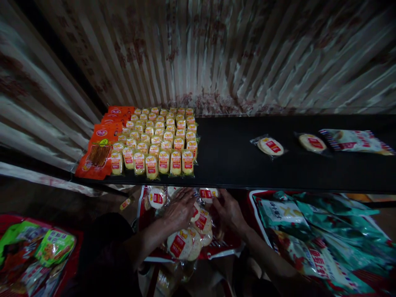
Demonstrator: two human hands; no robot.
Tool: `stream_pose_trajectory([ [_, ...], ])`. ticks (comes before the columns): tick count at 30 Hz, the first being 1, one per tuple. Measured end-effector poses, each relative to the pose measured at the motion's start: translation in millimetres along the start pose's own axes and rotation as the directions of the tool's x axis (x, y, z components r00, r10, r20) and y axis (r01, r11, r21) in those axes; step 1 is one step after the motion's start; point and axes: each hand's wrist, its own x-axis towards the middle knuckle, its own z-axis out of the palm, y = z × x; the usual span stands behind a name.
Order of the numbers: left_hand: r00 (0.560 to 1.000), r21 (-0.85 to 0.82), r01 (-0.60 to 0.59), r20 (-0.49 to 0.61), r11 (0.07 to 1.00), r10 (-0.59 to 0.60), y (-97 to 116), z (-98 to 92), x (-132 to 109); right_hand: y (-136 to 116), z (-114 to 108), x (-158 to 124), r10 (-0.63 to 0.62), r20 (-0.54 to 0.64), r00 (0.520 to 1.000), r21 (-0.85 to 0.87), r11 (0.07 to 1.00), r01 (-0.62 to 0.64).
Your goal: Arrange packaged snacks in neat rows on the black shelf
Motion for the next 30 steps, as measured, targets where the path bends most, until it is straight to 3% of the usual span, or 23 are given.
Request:
stream_pose_trajectory([
  [5, 0.997, 0.110, 0.012, -0.080, 0.994, -0.003, -1.9, -5.3, -16.1, 3.1, -8.1, 5.0, -0.108, -0.027, 0.994, -0.226, 0.969, 0.099],
  [10, 0.970, 0.131, -0.177, -0.142, 0.975, 0.195, 17.8, -13.1, -15.6, 4.2, -10.8, 6.3, -0.121, -0.074, 0.990, -0.239, 0.966, 0.101],
  [12, 0.962, 0.127, -0.186, -0.181, 0.974, 0.207, 21.6, -19.7, -15.8, 6.7, -12.3, 6.8, -0.139, -0.061, 0.988, -0.258, 0.959, 0.119],
  [17, 0.938, 0.103, 0.067, -0.347, 0.992, -0.027, 11.1, -26.9, -34.6, 12.3, -15.1, 7.2, -0.138, -0.034, 0.990, -0.324, 0.939, 0.120],
  [20, 0.911, 0.069, 0.217, -0.374, 0.974, -0.176, 3.7, -22.2, -50.7, 10.6, -15.3, 7.0, -0.118, -0.006, 0.993, -0.318, 0.942, 0.110],
  [23, 0.856, 0.058, 0.379, -0.402, 0.924, -0.326, -5.5, -15.7, -58.3, 8.0, -15.4, 6.2, -0.117, 0.009, 0.993, -0.252, 0.961, 0.116],
  [28, 0.709, -0.004, 0.575, -0.497, 0.818, -0.500, -35.4, -2.1, -54.5, 10.1, -12.2, 2.8, -0.166, 0.017, 0.986, -0.104, 0.980, 0.167],
  [30, 0.720, -0.015, 0.554, -0.493, 0.832, -0.488, -45.2, 4.8, -53.0, 11.3, -7.6, 1.7, -0.100, 0.057, 0.993, -0.032, 0.994, 0.102],
])
